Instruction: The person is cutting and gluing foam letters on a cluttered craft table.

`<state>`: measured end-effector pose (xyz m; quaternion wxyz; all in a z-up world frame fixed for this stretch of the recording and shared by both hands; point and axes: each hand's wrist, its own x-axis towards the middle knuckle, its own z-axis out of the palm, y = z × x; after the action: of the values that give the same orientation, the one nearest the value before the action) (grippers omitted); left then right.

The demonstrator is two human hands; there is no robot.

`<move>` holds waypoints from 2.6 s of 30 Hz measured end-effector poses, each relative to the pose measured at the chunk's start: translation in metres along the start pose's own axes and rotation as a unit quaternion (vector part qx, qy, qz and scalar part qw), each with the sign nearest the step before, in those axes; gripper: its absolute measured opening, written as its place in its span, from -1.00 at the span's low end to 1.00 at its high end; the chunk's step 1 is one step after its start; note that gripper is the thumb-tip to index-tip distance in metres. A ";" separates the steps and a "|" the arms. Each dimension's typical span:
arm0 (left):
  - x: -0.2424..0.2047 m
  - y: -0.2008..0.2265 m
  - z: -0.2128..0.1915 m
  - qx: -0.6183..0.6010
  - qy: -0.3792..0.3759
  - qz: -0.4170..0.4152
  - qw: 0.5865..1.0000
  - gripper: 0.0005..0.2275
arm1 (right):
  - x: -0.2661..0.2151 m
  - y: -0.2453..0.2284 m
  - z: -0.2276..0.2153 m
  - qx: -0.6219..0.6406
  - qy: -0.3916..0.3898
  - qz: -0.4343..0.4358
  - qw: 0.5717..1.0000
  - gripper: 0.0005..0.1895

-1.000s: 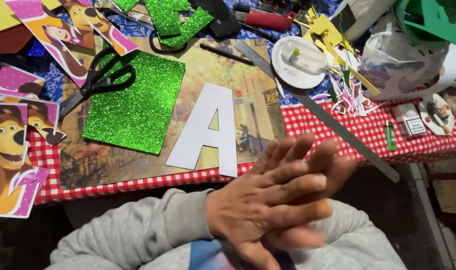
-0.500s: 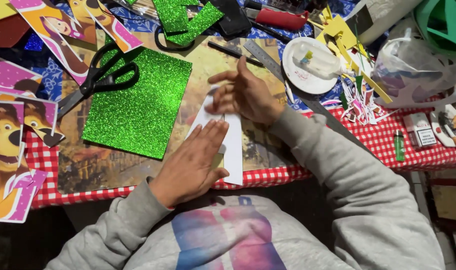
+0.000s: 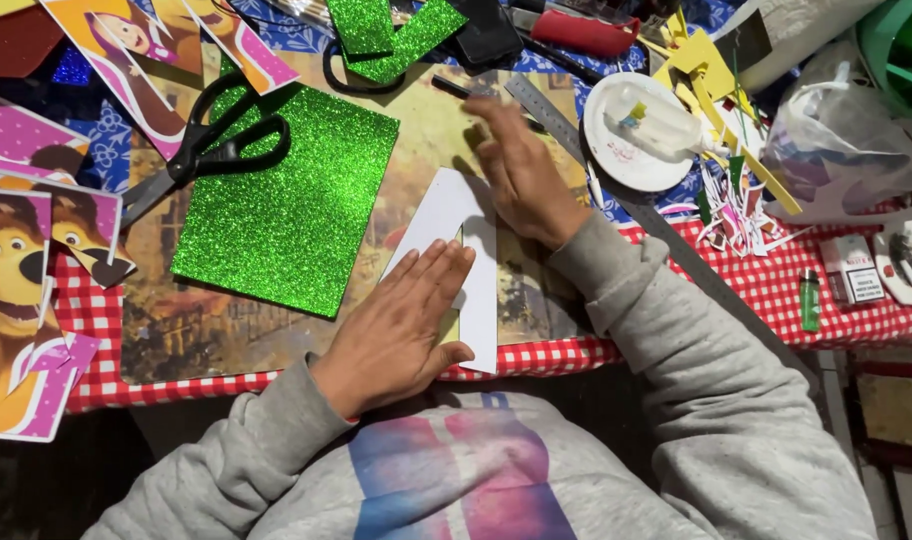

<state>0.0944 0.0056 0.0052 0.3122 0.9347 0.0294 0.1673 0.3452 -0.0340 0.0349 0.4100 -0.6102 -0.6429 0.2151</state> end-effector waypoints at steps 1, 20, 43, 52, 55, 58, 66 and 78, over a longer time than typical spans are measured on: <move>0.000 0.001 -0.001 -0.007 -0.003 -0.006 1.000 -0.13 | 0.000 0.000 0.000 -0.148 0.069 -0.012 0.987 -0.45; 0.002 0.010 -0.014 0.023 0.039 -0.023 0.999 -0.34 | -0.067 -0.039 0.006 -0.320 -0.148 0.037 0.935 -0.24; -0.109 0.013 -0.078 0.035 0.322 -0.126 0.937 -0.80 | -0.050 -0.072 0.040 -0.258 -0.198 -0.017 0.945 -0.23; -0.094 0.016 -0.073 0.014 0.313 -0.102 0.944 -0.77 | -0.083 -0.100 0.089 -0.226 -0.271 -0.141 0.925 0.02; -0.094 0.018 -0.073 0.008 0.312 -0.099 0.945 -0.77 | -0.078 -0.100 0.085 -0.210 -0.275 -0.135 0.928 -0.03; -0.095 0.020 -0.074 0.007 0.312 -0.084 0.946 -0.77 | -0.073 -0.099 0.065 0.000 -0.280 -0.084 0.956 -0.27; -0.059 0.018 -0.051 0.034 0.176 -0.061 0.982 -0.63 | -0.123 -0.063 0.026 0.138 0.144 0.132 0.971 -0.82; -0.023 0.008 -0.024 0.138 0.041 0.027 0.989 -0.49 | -0.133 -0.077 0.047 -0.122 -0.063 0.015 0.990 -0.22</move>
<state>0.0642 0.0091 0.0212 0.1737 0.9616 0.0398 0.2085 0.2504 -0.1637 0.0330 0.2879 -0.6507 -0.6796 0.1786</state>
